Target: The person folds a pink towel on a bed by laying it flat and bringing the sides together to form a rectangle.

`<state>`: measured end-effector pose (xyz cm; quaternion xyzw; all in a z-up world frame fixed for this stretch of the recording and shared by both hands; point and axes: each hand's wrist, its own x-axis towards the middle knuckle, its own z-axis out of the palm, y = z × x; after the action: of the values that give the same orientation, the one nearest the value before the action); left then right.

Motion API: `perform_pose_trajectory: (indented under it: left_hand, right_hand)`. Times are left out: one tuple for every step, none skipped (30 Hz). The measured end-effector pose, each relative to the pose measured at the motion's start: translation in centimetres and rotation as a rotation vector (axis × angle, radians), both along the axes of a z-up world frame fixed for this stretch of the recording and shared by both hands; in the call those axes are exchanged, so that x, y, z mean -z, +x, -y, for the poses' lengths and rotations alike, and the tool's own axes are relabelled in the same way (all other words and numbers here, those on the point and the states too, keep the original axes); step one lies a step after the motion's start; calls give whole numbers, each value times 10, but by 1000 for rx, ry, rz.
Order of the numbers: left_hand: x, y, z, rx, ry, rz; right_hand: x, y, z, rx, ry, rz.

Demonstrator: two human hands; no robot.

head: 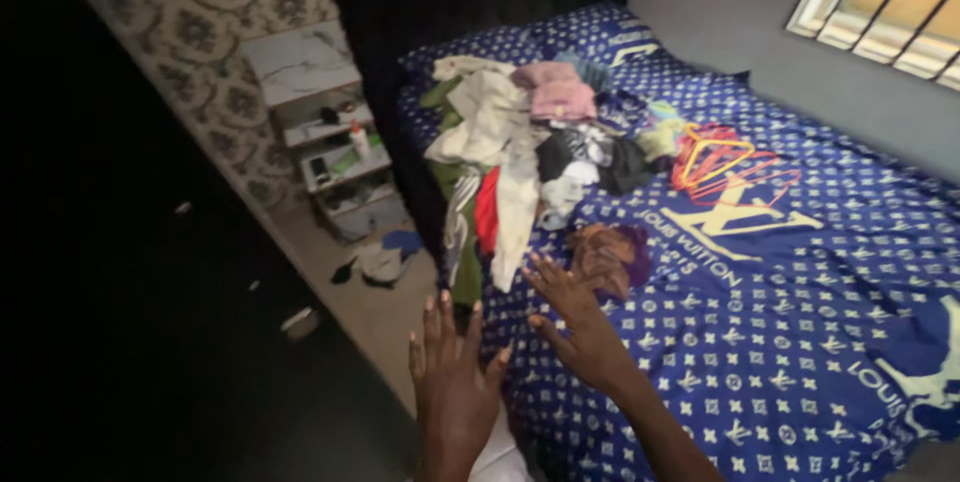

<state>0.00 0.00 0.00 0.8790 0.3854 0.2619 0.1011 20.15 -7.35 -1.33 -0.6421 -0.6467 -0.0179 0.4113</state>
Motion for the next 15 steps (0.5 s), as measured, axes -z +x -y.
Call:
perform_pose_trajectory:
  left_hand:
    - [1,7,-5,12,-1,4]
    - [2,15,-11,34,22,31]
    - [1,22,-18,53,47,55]
    - [-1,30,-25,62,50,56]
    - [-3,36,-30,77,36,69]
    - [-3,40,-33,91,22,81]
    - [-4,43,-39,95,25,77]
    - [-4,47,-45,125,28,93]
    - [-2,50,-51,158,29,108]
    - [0,54,-57,164,28,102]
    - [1,58,-65,173,-11,84]
    - [3,62,-74,182,-51,65]
    - [5,63,-80,194,-52,53]
    - [7,65,-87,210,-12,61]
    - [8,69,-95,229,30,76]
  right_hand:
    - [0,8,-3,12,-1,4]
    - [-1,16,-6,33,2,16]
    - [-3,23,-10,51,9,24]
    - [-7,31,-14,60,12,25]
    - [-9,35,-16,86,-13,41]
    - [-11,38,-18,111,-39,57]
    - [-12,41,-23,115,-36,53]
    - [-12,44,-28,156,-47,97]
    - [-11,46,-32,199,-62,139]
    - [-10,48,-36,205,-62,133]
    - [-8,50,-41,228,-74,105]
    - [-7,52,-46,249,-86,78]
    - [-5,52,-51,261,-87,65]
    - [-3,52,-57,272,-86,72]
    - [-2,53,-63,286,-82,84]
